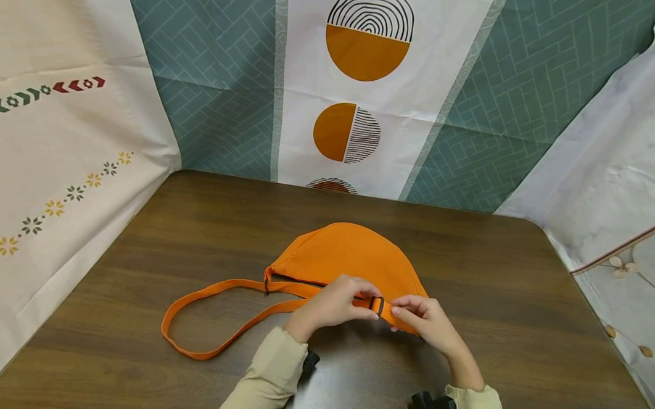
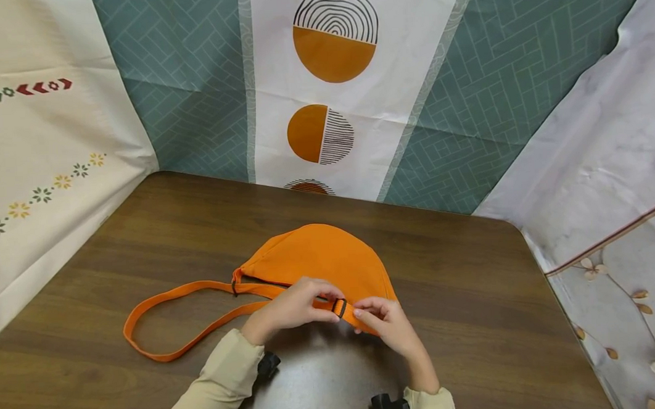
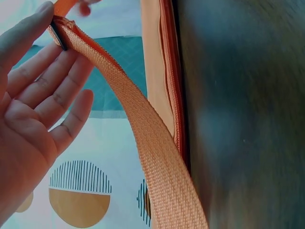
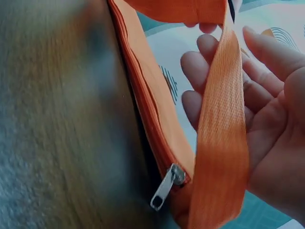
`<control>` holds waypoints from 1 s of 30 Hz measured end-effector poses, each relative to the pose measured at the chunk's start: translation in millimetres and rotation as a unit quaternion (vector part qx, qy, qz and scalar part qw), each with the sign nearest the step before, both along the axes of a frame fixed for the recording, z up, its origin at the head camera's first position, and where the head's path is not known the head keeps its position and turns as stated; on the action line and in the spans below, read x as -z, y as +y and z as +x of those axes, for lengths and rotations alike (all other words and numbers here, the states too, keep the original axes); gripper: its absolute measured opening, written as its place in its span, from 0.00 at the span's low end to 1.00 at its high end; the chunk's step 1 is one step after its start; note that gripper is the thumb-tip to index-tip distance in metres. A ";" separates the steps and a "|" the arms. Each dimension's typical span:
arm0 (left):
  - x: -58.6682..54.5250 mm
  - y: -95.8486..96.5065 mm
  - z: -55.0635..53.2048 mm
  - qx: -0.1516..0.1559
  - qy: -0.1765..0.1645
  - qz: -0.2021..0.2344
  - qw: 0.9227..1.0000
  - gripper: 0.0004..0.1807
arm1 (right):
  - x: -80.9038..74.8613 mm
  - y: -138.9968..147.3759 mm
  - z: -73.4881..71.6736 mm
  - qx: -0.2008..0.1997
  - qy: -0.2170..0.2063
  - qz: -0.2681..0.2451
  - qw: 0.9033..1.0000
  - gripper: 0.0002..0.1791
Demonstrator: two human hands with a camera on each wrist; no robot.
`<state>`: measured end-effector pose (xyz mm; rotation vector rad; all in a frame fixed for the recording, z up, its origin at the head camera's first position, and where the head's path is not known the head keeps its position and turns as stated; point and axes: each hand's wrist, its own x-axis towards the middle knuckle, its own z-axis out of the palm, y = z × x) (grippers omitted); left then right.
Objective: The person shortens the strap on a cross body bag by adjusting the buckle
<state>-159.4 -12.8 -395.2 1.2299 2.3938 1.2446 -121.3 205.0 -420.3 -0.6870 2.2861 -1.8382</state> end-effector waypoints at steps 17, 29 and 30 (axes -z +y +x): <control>2.9 0.8 1.9 -0.016 -0.020 0.050 0.998 0.17 | 1.2 -7.7 2.7 0.024 0.042 -0.029 0.998 0.06; 1.7 1.9 4.2 -0.014 -0.021 0.045 0.999 0.15 | 0.3 -13.3 3.5 0.047 0.021 -0.042 0.998 0.05; 1.9 1.7 4.2 -0.017 -0.020 0.040 0.999 0.15 | 0.1 -13.5 3.6 0.050 0.012 -0.042 0.998 0.06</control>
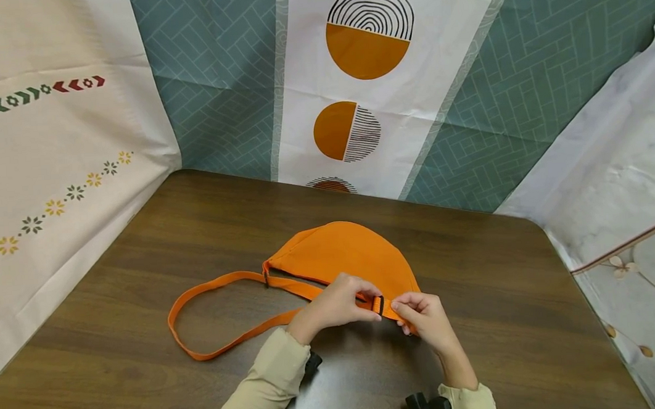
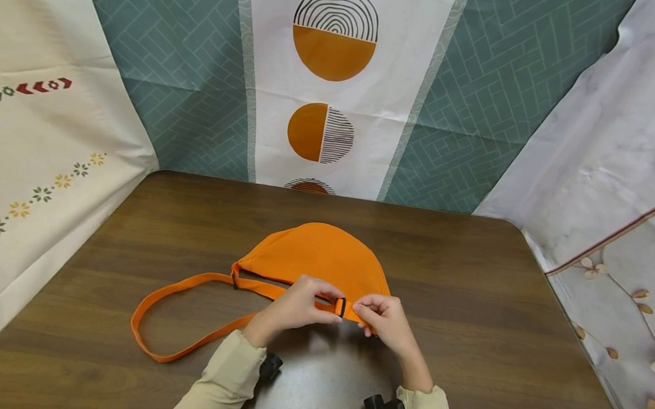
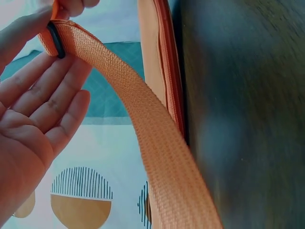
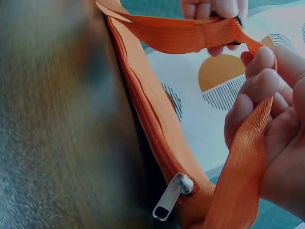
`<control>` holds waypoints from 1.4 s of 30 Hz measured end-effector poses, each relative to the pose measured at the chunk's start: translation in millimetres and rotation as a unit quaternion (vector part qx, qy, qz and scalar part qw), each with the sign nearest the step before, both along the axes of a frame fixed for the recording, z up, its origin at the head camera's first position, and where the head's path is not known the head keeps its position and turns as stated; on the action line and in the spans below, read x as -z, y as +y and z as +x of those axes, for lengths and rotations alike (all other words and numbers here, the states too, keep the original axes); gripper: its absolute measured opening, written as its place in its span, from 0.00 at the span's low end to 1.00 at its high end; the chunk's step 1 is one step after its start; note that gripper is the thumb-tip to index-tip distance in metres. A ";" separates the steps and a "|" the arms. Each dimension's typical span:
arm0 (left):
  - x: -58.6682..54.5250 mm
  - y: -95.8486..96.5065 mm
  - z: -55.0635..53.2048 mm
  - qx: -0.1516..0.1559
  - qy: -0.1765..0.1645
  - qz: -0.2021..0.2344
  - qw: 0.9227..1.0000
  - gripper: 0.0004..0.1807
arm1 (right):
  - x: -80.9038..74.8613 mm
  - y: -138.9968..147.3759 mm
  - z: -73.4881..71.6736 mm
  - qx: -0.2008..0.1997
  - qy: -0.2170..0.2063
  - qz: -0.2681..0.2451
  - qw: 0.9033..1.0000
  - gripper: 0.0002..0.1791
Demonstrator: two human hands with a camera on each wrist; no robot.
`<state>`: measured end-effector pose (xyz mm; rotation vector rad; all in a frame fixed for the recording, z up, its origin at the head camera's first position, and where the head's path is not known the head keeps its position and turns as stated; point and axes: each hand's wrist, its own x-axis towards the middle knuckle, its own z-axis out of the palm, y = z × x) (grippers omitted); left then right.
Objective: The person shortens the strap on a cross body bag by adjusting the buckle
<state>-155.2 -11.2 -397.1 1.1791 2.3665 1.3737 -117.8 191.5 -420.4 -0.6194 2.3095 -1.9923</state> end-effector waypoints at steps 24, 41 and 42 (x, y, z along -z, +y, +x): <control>-1.5 -0.9 0.7 -0.014 0.071 -0.003 0.997 0.17 | -1.6 3.6 -1.8 -0.060 -0.061 0.002 0.996 0.13; 2.8 -0.9 1.6 -0.015 0.045 -0.003 0.999 0.16 | 0.4 4.7 -1.7 -0.072 -0.029 -0.007 0.997 0.08; 2.9 0.0 2.1 -0.014 0.046 -0.004 0.999 0.16 | 0.4 3.4 -1.8 -0.076 -0.025 -0.011 0.997 0.08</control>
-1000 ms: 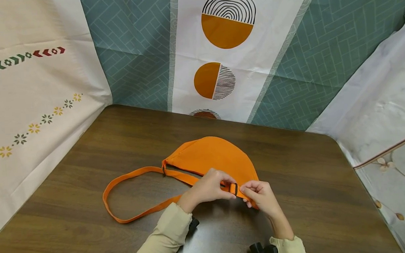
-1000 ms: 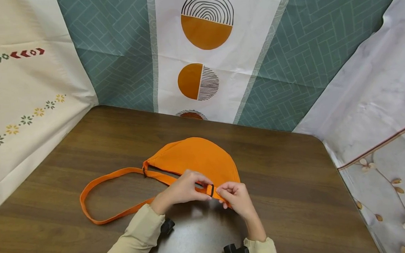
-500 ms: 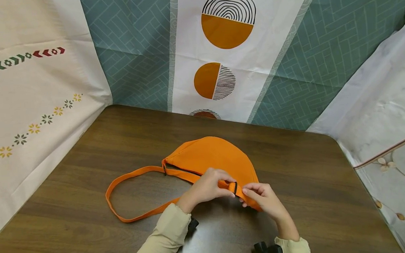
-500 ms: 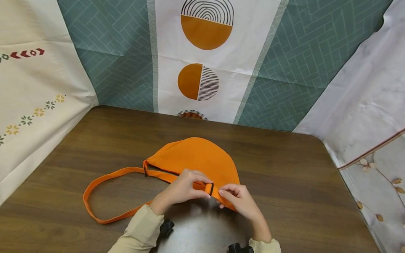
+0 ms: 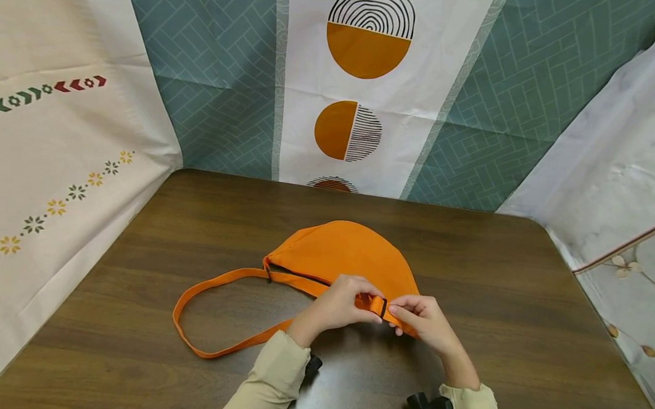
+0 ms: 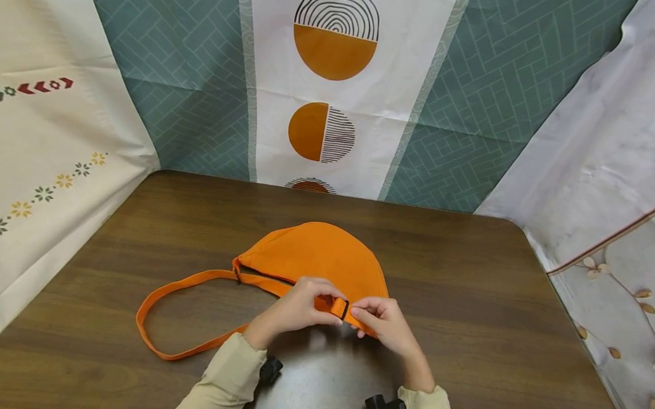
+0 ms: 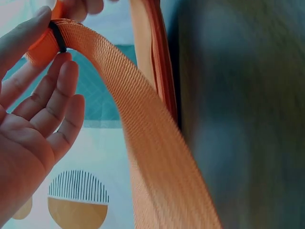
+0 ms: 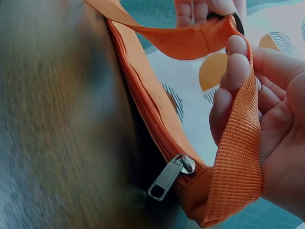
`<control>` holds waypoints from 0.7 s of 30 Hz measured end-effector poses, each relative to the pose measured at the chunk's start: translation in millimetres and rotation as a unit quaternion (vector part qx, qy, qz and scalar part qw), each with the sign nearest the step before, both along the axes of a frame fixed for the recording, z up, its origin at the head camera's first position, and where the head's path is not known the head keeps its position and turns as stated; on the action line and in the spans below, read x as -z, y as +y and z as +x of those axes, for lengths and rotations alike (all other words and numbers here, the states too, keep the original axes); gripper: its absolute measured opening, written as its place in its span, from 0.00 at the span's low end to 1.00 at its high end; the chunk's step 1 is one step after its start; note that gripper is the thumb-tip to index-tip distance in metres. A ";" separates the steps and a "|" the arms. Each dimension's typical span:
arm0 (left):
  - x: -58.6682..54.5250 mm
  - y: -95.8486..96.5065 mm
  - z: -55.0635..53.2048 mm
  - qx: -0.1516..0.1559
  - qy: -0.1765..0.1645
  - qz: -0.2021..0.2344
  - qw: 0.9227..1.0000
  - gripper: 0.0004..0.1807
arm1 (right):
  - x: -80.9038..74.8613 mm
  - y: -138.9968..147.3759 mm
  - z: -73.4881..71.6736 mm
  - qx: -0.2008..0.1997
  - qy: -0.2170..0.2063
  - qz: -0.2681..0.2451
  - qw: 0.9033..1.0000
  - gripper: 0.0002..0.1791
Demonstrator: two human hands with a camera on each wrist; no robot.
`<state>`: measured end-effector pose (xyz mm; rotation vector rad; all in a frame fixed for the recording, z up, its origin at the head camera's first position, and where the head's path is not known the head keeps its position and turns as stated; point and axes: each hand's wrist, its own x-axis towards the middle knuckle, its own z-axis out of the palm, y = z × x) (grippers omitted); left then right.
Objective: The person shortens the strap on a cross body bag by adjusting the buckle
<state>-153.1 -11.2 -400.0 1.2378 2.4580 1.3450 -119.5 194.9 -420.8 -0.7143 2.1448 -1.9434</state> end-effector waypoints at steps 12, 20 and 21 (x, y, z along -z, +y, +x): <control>0.2 3.2 1.3 0.002 -0.007 0.002 1.000 0.16 | -1.6 -0.3 -0.3 -0.008 -0.021 0.014 1.000 0.09; -0.1 -0.1 -0.8 0.000 -0.017 0.004 1.000 0.17 | -4.5 13.9 -2.3 -0.035 -0.029 0.083 0.996 0.12; -0.1 -0.2 -0.9 0.000 -0.017 0.004 1.000 0.17 | -4.4 15.1 -2.6 -0.039 -0.029 0.086 0.995 0.12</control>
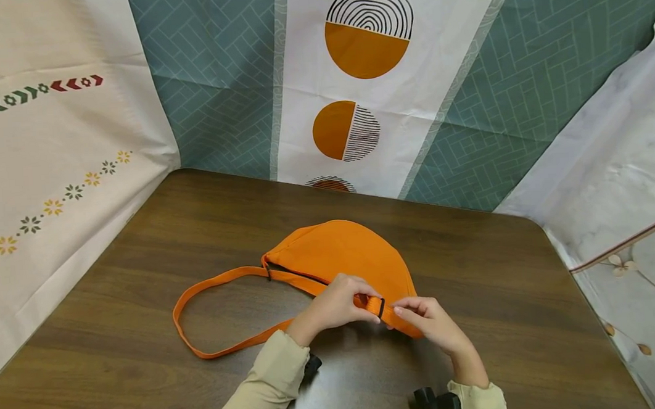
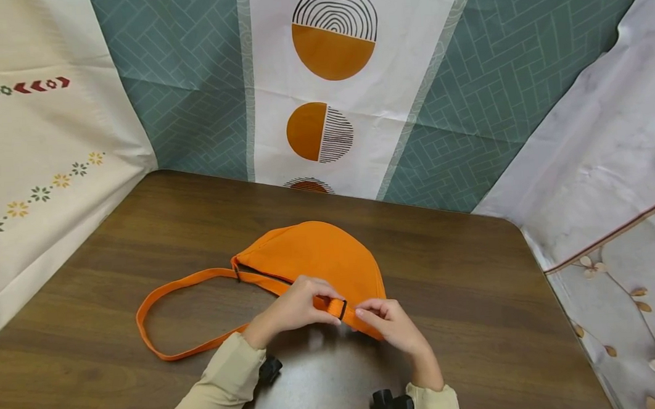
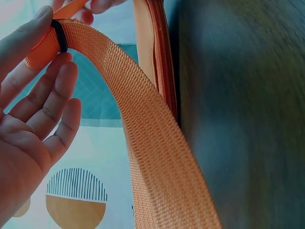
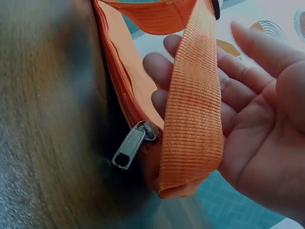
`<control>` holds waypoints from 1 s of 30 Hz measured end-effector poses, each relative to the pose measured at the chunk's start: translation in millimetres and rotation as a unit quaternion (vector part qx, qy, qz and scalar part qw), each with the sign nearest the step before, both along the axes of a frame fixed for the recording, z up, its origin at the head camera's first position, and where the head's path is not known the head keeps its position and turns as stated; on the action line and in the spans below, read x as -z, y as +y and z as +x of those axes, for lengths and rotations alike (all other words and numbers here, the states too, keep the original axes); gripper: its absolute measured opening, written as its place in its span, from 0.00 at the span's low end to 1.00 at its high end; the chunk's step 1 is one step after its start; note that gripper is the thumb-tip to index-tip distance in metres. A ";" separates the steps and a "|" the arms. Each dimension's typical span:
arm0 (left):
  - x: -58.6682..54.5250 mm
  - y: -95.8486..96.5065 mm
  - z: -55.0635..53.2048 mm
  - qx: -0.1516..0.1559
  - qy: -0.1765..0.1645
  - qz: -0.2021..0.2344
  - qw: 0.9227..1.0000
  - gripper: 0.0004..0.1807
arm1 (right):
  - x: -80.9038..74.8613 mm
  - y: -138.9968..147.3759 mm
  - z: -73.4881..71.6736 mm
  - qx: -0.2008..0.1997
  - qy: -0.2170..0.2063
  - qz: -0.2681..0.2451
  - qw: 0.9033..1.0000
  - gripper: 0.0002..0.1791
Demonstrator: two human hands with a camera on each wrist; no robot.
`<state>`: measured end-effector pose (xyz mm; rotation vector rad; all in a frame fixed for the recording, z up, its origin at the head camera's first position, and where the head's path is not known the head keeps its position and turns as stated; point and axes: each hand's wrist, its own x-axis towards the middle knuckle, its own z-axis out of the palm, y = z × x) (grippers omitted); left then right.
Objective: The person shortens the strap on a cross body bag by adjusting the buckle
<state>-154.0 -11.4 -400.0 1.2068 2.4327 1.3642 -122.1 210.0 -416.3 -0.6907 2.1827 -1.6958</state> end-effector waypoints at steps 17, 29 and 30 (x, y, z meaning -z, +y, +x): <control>3.1 3.5 0.3 -0.006 0.001 -0.006 1.000 0.16 | -2.4 -8.8 -0.3 0.008 0.037 -0.018 0.999 0.09; 1.6 5.8 2.3 -0.003 -0.003 -0.019 1.000 0.18 | -4.3 -13.2 1.5 0.033 0.053 -0.007 0.998 0.08; 1.2 5.4 2.5 -0.006 0.002 -0.019 1.000 0.18 | -4.4 -13.3 1.7 0.041 0.060 0.002 0.997 0.08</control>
